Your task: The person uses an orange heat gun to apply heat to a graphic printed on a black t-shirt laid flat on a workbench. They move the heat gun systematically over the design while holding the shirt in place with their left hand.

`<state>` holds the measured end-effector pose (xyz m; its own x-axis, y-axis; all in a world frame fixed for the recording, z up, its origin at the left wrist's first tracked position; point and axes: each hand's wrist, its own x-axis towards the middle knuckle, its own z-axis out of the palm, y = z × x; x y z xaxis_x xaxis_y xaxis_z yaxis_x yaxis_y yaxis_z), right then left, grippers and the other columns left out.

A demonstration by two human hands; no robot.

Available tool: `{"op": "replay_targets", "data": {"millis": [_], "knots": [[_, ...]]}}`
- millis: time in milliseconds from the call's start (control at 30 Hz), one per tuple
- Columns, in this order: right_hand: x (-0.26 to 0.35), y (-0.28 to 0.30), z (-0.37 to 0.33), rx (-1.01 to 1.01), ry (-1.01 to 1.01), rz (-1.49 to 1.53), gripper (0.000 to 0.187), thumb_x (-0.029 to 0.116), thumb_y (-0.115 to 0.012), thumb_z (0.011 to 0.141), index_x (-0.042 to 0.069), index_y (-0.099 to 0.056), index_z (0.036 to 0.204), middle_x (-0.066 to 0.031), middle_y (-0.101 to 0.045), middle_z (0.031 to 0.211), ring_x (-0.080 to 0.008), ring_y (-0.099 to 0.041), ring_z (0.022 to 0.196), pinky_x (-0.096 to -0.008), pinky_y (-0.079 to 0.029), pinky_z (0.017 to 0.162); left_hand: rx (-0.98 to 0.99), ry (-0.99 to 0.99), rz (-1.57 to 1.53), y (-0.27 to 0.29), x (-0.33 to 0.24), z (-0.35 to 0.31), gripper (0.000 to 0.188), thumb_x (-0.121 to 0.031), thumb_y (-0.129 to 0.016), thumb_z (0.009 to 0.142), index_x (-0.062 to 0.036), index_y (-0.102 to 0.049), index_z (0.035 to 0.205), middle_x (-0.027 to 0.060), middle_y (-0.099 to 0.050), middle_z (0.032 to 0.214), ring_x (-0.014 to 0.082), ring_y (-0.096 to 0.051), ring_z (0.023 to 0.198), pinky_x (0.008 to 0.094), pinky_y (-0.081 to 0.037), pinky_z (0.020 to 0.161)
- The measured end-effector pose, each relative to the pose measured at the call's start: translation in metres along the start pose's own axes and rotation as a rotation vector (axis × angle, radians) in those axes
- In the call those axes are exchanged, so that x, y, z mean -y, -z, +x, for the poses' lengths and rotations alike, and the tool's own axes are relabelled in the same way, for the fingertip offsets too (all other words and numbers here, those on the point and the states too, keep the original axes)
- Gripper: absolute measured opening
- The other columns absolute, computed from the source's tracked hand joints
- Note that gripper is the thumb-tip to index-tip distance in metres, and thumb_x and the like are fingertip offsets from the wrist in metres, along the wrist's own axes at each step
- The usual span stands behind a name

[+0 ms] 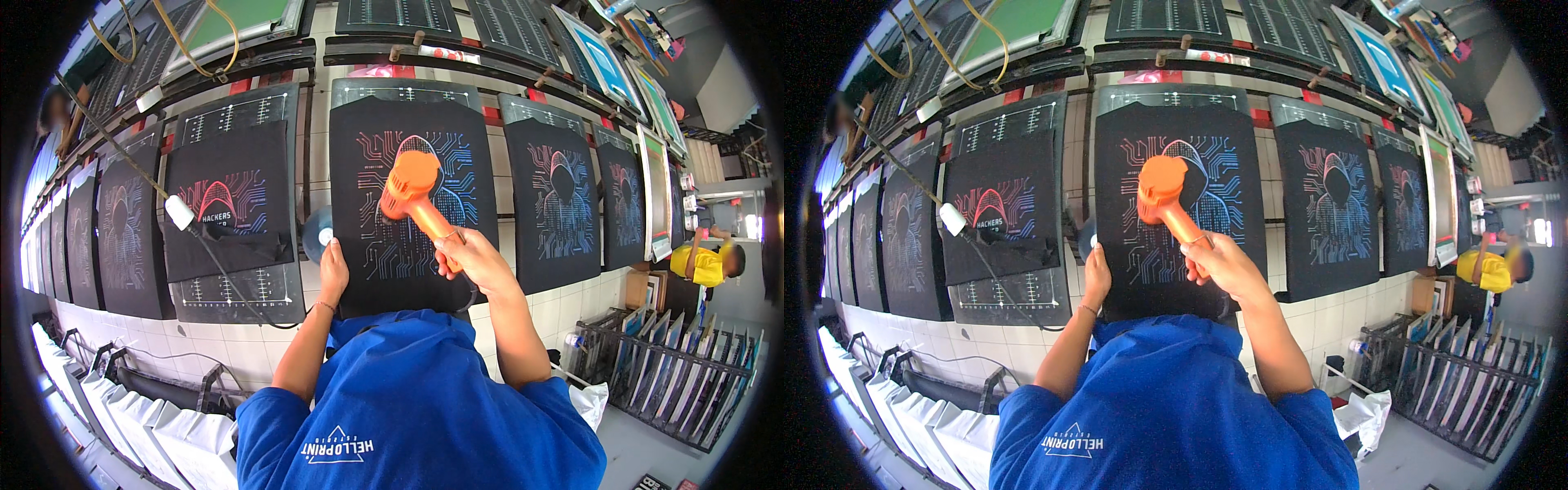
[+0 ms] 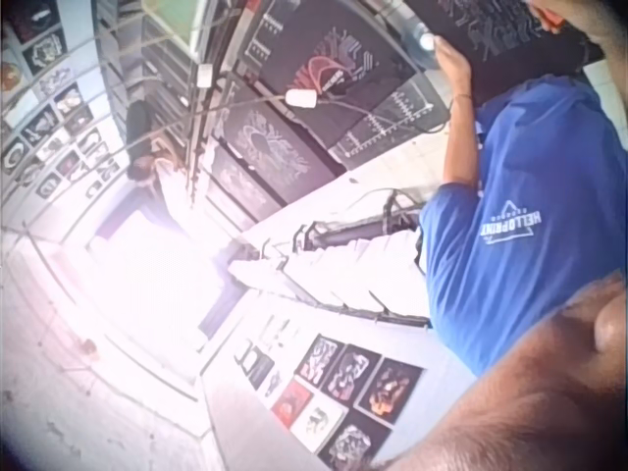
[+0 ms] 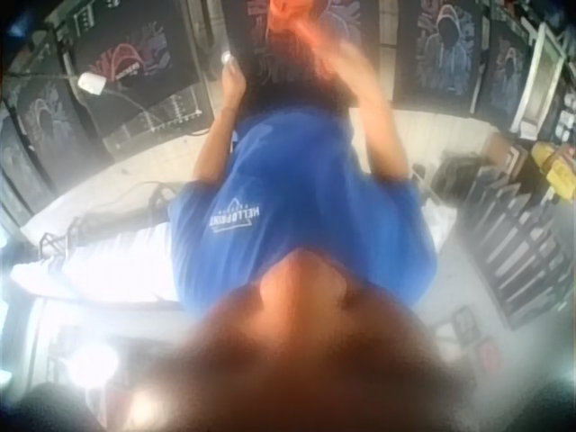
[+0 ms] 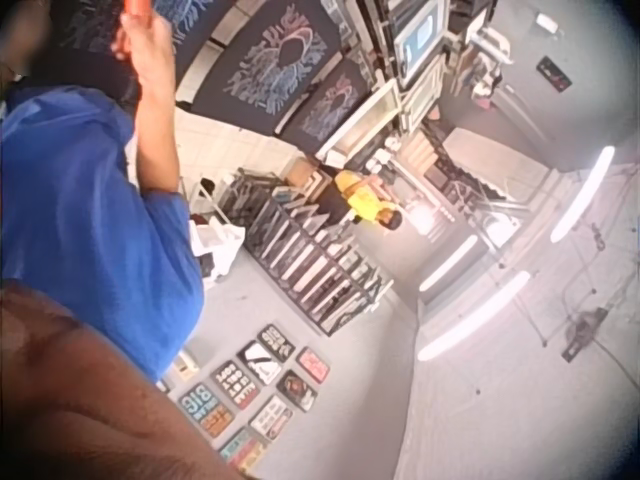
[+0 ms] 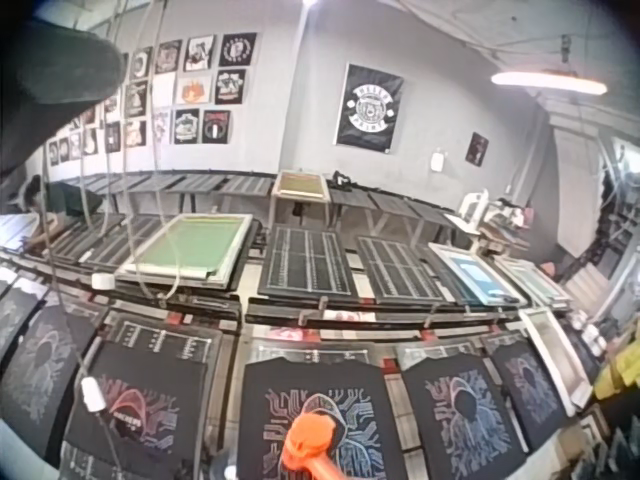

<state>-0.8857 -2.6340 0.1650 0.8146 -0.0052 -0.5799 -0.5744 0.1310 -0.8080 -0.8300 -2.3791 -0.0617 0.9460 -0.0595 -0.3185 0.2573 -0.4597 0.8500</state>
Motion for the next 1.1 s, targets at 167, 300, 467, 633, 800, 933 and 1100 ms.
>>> {"op": "replay_targets", "data": {"millis": [167,300,467,633,800,933,1100], "knots": [[-0.007,-0.011,0.005,-0.07,0.086,0.091,0.023,0.027,-0.061,0.092,0.005,-0.055,0.095,-0.0013,-0.057,0.073,-0.0094,-0.058,0.061,-0.0234,-0.047,0.054,-0.013,-0.026,0.021,-0.001,0.001,0.001,0.061,-0.043,-0.029,0.103,0.0098,-0.056,0.115,0.0294,-0.06,0.114,0.0413,-0.055,0.111,0.0398,-0.04,0.097],[-0.007,-0.014,0.017,-0.055,0.133,0.108,0.022,0.026,-0.061,0.092,0.005,-0.055,0.095,-0.0008,-0.056,0.073,-0.0091,-0.057,0.062,-0.0232,-0.047,0.055,0.018,-0.013,-0.006,-0.001,0.0,0.002,0.057,-0.038,-0.027,0.104,0.0091,-0.055,0.119,0.0314,-0.057,0.119,0.045,-0.051,0.115,0.0436,-0.039,0.099],[-0.003,-0.005,-0.011,0.078,-0.018,-0.005,0.024,0.026,-0.062,0.092,0.004,-0.056,0.097,-0.0012,-0.056,0.073,-0.0096,-0.057,0.061,-0.0232,-0.047,0.054,0.019,0.007,-0.058,-0.001,0.007,0.002,0.059,-0.041,-0.03,0.103,0.0106,-0.055,0.117,0.0283,-0.061,0.113,0.0379,-0.056,0.11,0.0385,-0.04,0.097],[-0.015,0.008,-0.025,-0.101,0.015,0.038,0.027,0.027,-0.061,0.092,0.003,-0.055,0.102,-0.0017,-0.059,0.074,-0.0102,-0.059,0.061,-0.0236,-0.048,0.052,0.062,0.015,-0.072,0.004,-0.007,-0.001,0.058,-0.04,-0.029,0.103,0.0096,-0.055,0.117,0.0298,-0.06,0.114,0.0419,-0.055,0.111,0.0408,-0.041,0.096],[-0.018,0.01,-0.032,-0.154,0.047,0.086,0.024,0.027,-0.062,0.092,0.005,-0.056,0.102,-0.0007,-0.057,0.073,-0.0091,-0.057,0.06,-0.0235,-0.047,0.052,-0.012,-0.004,-0.034,-0.002,0.008,0.002,0.061,-0.042,-0.03,0.103,0.0109,-0.055,0.118,0.0278,-0.06,0.116,0.0388,-0.055,0.112,0.0377,-0.039,0.098],[-0.025,0.026,-0.045,-0.202,0.007,0.151,0.024,0.027,-0.062,0.092,0.006,-0.056,0.102,-0.0013,-0.058,0.074,-0.0096,-0.058,0.061,-0.0236,-0.047,0.053,0.006,-0.012,-0.041,0.0,0.0,0.001,0.058,-0.04,-0.029,0.103,0.0101,-0.055,0.118,0.0296,-0.059,0.117,0.0432,-0.053,0.113,0.0412,-0.039,0.097],[-0.044,0.061,-0.064,-0.473,0.057,0.122,0.028,0.029,-0.063,0.091,0.004,-0.057,0.101,-0.0024,-0.06,0.076,-0.0104,-0.06,0.062,-0.0228,-0.049,0.052,0.038,0.005,-0.07,0.001,-0.003,0.0,0.057,-0.038,-0.028,0.103,0.0098,-0.056,0.116,0.0301,-0.06,0.112,0.0447,-0.054,0.108,0.0423,-0.041,0.094]]}}
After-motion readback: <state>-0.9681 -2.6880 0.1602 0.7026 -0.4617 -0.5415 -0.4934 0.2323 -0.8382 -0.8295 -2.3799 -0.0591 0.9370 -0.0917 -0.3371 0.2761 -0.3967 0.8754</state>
